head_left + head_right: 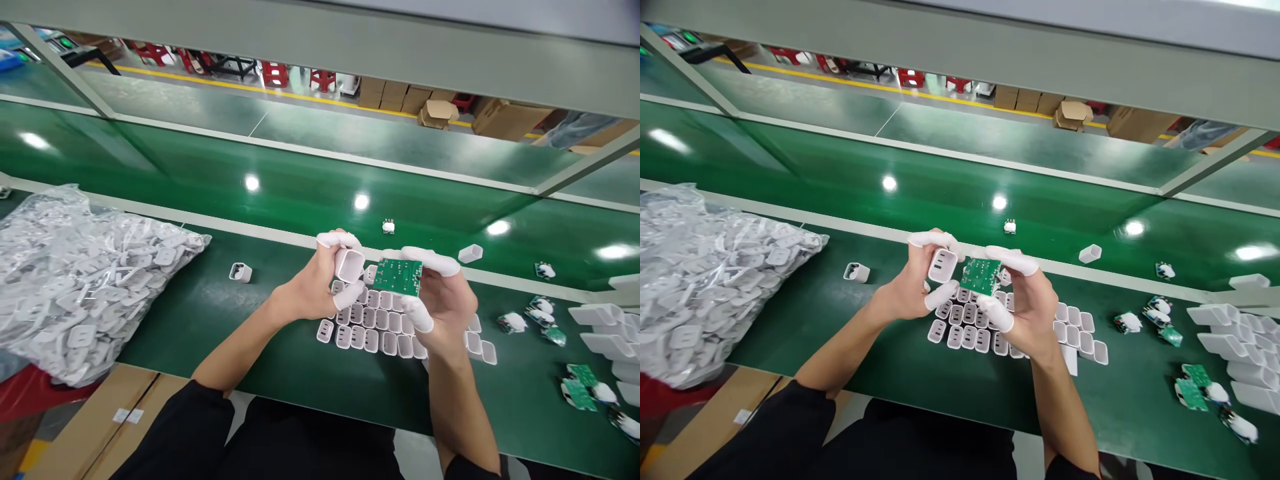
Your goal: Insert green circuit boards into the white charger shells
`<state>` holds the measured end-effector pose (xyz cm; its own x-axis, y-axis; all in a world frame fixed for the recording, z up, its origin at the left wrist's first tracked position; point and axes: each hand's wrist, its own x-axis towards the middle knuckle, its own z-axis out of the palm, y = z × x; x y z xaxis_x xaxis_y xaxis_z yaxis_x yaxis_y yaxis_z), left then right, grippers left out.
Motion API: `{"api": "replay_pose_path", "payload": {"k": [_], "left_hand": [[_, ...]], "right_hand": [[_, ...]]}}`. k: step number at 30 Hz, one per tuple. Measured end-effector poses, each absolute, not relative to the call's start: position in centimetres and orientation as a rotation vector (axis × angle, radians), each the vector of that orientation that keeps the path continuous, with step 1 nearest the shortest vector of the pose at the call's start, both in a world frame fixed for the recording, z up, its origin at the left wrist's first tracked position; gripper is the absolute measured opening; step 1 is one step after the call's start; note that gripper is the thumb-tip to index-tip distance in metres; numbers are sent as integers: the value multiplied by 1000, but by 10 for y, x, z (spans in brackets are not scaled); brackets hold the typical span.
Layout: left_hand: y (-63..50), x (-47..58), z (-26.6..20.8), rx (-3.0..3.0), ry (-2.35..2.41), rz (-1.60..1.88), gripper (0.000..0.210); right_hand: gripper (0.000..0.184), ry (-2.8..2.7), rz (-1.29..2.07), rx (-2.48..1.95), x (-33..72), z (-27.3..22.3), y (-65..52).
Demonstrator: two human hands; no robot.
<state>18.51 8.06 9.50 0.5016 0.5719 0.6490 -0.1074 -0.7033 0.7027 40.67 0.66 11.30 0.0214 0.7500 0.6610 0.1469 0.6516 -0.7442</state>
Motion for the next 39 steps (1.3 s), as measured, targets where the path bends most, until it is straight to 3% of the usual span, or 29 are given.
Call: {"api": "replay_pose_path", "payload": {"k": [7, 35, 39], "left_hand": [[80, 182, 98, 2302, 325, 1254, 54], [79, 185, 95, 2374, 319, 1285, 64], [79, 185, 97, 2397, 320, 1297, 57]], "right_hand": [[78, -1622, 485, -632, 403, 115, 1], [75, -1805, 435, -770, 402, 124, 0], [76, -1803, 422, -740, 402, 124, 1]]}}
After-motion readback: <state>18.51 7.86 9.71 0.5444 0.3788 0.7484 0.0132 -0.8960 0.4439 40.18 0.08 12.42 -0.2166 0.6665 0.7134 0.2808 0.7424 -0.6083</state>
